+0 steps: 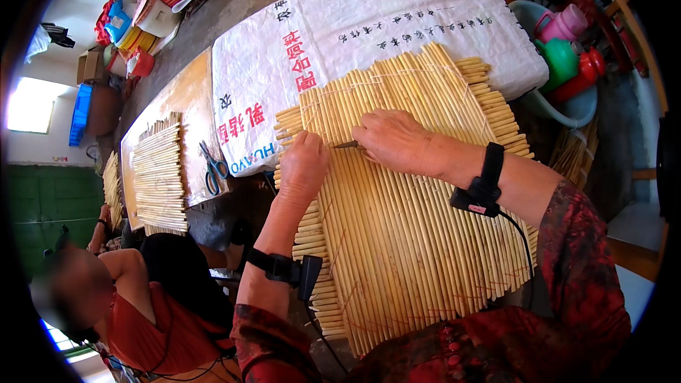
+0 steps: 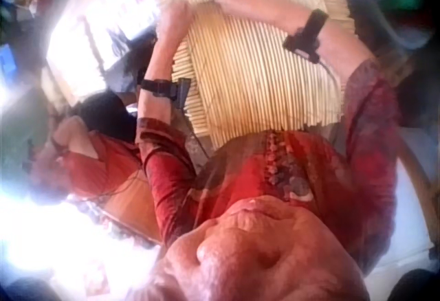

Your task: The person is assembling a mat using bamboo sticks. They align the sticks, thread them together with red string, use scissors to trim the ends, and check the alignment and flexibility of the mat.

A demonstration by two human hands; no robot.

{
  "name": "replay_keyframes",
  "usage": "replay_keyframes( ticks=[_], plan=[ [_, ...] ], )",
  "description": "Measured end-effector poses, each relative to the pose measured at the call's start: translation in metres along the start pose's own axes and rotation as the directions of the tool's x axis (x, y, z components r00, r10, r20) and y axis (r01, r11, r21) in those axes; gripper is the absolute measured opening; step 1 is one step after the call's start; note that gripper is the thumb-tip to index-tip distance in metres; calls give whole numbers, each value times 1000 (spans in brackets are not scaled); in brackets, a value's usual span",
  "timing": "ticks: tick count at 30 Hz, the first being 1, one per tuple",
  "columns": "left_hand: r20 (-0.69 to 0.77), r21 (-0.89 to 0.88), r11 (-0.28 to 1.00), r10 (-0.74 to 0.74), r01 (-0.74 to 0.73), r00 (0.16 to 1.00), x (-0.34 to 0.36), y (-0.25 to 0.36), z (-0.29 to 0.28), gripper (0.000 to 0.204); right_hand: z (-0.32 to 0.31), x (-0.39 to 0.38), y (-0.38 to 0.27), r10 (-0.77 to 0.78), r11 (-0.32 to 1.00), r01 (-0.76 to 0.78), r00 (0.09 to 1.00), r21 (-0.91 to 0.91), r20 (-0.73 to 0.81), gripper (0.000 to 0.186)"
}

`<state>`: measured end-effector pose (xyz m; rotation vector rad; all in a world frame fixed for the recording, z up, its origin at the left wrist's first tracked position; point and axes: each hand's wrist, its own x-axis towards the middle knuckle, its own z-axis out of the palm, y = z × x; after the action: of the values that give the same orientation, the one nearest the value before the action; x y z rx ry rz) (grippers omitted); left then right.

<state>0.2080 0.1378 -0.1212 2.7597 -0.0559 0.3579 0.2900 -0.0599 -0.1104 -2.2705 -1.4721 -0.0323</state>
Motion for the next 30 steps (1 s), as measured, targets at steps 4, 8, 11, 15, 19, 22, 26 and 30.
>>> replay_keyframes(
  ticks=[4,8,11,15,19,22,26,30],
  plan=[
    [20,-2,1000,-6,6,1000,-2,0,-4,7,4,11,2,-82,996,78,994,-47,-79,17],
    [31,-19,1000,-20,20,999,-2,-3,-3,7,-3,21,-1,-105,984,98,994,-146,-36,16],
    [41,-45,998,-31,33,999,-4,-6,-5,7,-1,25,1,-123,981,125,992,-148,19,14],
    [27,-62,998,-23,25,999,-5,-6,-7,8,1,27,3,-140,980,140,990,-140,10,12],
    [44,-57,998,-22,24,999,-5,-7,-9,7,5,32,2,-144,975,154,987,-164,67,10],
    [33,-67,998,-20,22,999,-6,-8,-9,7,3,31,2,-150,975,162,985,-153,84,8],
    [24,-83,996,-32,33,999,-6,-8,-9,7,5,35,3,-206,965,210,978,-157,40,7],
    [14,-68,997,-27,28,1000,-8,-9,-8,8,4,37,1,-216,958,224,974,-176,64,6]
  ],
)
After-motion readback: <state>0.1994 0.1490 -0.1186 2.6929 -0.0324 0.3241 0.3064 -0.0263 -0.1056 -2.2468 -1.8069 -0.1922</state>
